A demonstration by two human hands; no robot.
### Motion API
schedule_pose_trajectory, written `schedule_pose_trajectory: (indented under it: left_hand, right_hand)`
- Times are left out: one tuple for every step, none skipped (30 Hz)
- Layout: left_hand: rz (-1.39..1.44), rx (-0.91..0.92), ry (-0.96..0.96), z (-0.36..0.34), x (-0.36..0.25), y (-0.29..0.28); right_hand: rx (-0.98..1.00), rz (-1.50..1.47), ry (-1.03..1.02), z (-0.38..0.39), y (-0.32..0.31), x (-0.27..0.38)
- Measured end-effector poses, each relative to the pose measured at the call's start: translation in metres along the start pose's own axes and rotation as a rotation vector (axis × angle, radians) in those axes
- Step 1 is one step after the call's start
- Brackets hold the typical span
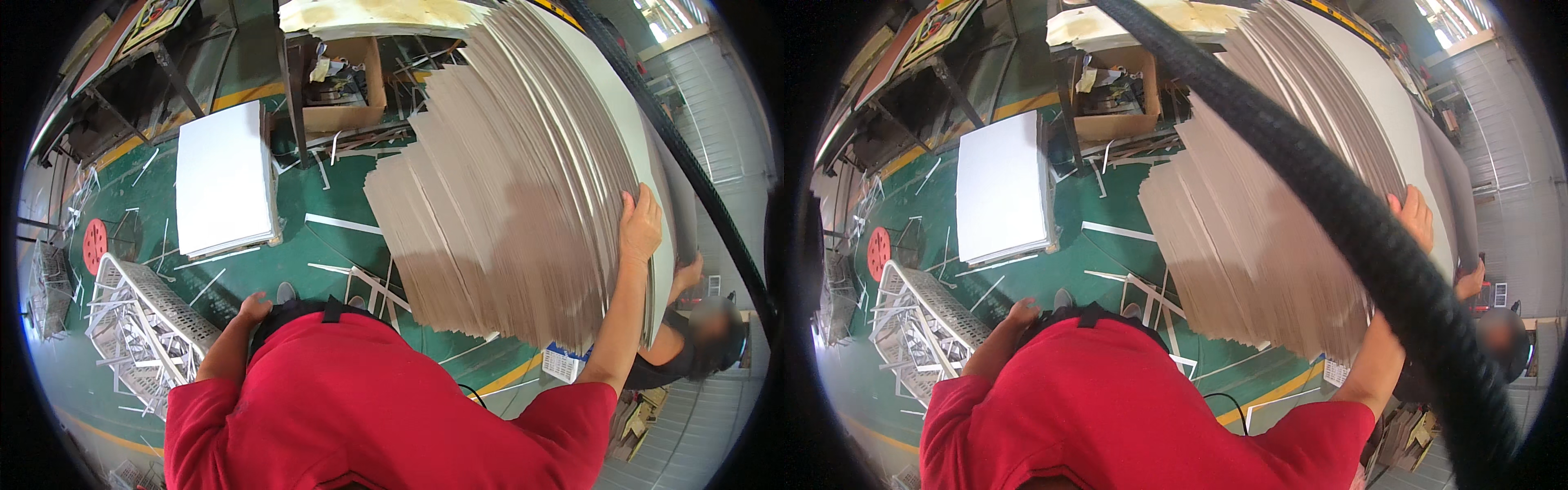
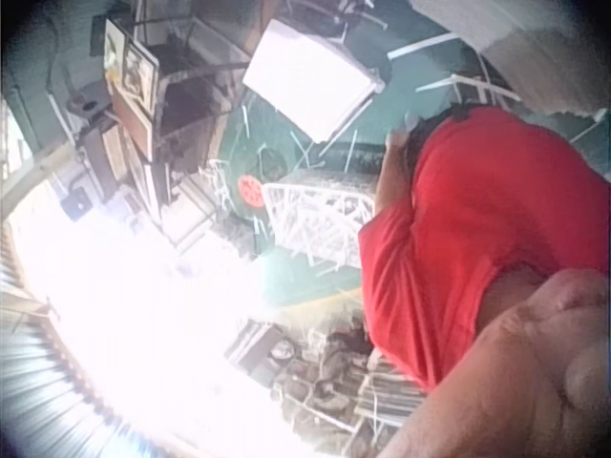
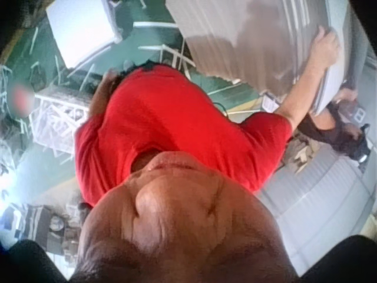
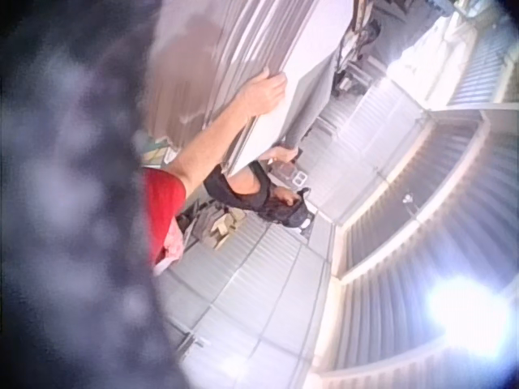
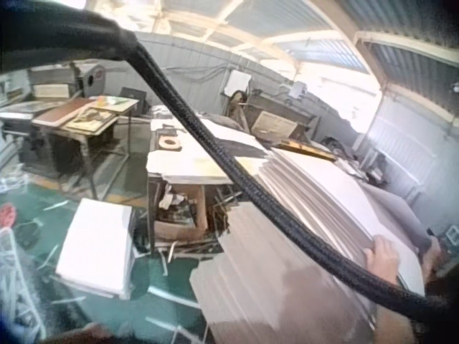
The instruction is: The person picks up cardboard sheets from a large stack, separates white frames from the sheets, and places the frames into a plastic basket while restacking the solid sheets on a pallet.
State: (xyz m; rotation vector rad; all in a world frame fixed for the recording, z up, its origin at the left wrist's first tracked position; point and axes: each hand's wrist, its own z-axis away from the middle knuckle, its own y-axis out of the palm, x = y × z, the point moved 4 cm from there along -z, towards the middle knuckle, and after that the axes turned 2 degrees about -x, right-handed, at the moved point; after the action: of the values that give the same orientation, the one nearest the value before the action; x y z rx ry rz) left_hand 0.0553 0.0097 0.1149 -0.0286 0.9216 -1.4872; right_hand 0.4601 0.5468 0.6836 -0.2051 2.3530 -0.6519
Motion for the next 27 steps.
schedule_pose_trajectory:
  left_hand:
    - [0.022,0.001,0.024,-0.005,0.008,0.004]
    - [0.042,0.0,0.015,-0.007,0.022,0.008]
    - [0.061,-0.002,0.006,-0.007,0.036,0.013]
    - [0.05,0.007,0.0,-0.006,0.032,0.013]
    - [0.04,0.014,-0.007,-0.004,0.029,0.014]
    - [0.002,0.022,-0.017,-0.001,0.026,0.013]
    - [0.001,0.045,-0.033,0.009,0.014,0.008]
    - [-0.001,0.07,-0.046,0.018,0.0,0.002]
    - [0.039,0.111,-0.064,0.028,-0.019,-0.004]
    - [0.075,0.147,-0.086,0.037,-0.031,-0.011]
    - [0.066,0.137,-0.074,0.039,-0.039,-0.014]
    - [0.053,0.129,-0.06,0.04,-0.045,-0.018]
    - [0.043,0.131,-0.037,0.039,-0.053,-0.017]
    - [0.041,0.126,-0.034,0.033,-0.059,-0.016]
    - [0.036,0.123,-0.031,0.029,-0.059,-0.016]
    - [0.035,0.122,-0.021,0.024,-0.064,-0.013]
    - [0.093,0.127,-0.04,0.026,-0.075,-0.012]
    - [0.151,0.133,-0.062,0.031,-0.087,-0.012]
    - [0.235,0.149,-0.059,0.033,-0.098,-0.009]
    - [0.222,0.167,-0.038,0.032,-0.101,-0.006]
    - [0.21,0.193,-0.016,0.029,-0.104,-0.001]
    - [0.196,0.214,0.001,0.027,-0.105,0.002]
    - [0.241,0.238,-0.019,0.02,-0.097,0.009]
    - [0.22,0.253,-0.017,0.018,-0.095,0.012]
    - [0.198,0.266,-0.017,0.017,-0.093,0.013]
    - [0.177,0.28,-0.018,0.017,-0.092,0.013]
    - [0.155,0.311,-0.032,0.02,-0.096,0.014]
  right_hand:
    - [0.009,-0.007,-0.005,-0.002,-0.001,0.001]
    - [0.018,-0.02,-0.008,-0.002,-0.001,0.002]
    - [0.024,-0.032,-0.013,-0.004,-0.002,0.003]
    - [0.037,-0.035,-0.017,-0.006,-0.005,0.002]
    - [0.049,-0.038,-0.021,-0.007,-0.008,0.002]
    - [0.056,-0.022,-0.006,-0.009,-0.009,0.001]
    - [0.068,-0.009,0.013,-0.006,-0.007,0.001]
    - [0.084,0.005,0.033,-0.002,-0.007,0.0]
    - [0.098,-0.004,0.072,-0.001,-0.009,0.001]
    - [0.114,-0.018,0.114,-0.001,-0.012,0.002]
    - [0.128,-0.023,0.159,-0.001,-0.016,0.003]
    - [0.148,-0.089,0.182,-0.001,-0.014,0.006]
    - [0.165,-0.142,0.204,-0.003,-0.014,0.004]
    - [0.177,-0.184,0.23,-0.005,-0.019,-0.001]
    - [0.176,-0.227,0.266,-0.004,-0.029,-0.004]
    - [0.169,-0.264,0.301,-0.005,-0.041,-0.009]
    - [0.162,-0.302,0.336,-0.001,-0.049,-0.019]
    - [0.084,-0.243,0.423,0.013,-0.054,-0.04]
    - [0.0,-0.185,0.499,0.032,-0.057,-0.064]
    - [-0.087,-0.143,0.57,0.052,-0.056,-0.087]
    - [-0.074,-0.071,0.681,0.075,-0.062,-0.114]
    - [-0.027,-0.07,0.79,0.098,-0.068,-0.141]
    - [-0.022,0.048,0.862,0.128,-0.07,-0.172]
    - [0.026,0.082,0.995,0.155,-0.07,-0.194]
    - [0.201,0.058,1.122,0.178,-0.065,-0.213]
    - [0.377,0.032,1.245,0.201,-0.061,-0.232]
    - [0.513,-0.102,1.401,0.236,-0.044,-0.26]
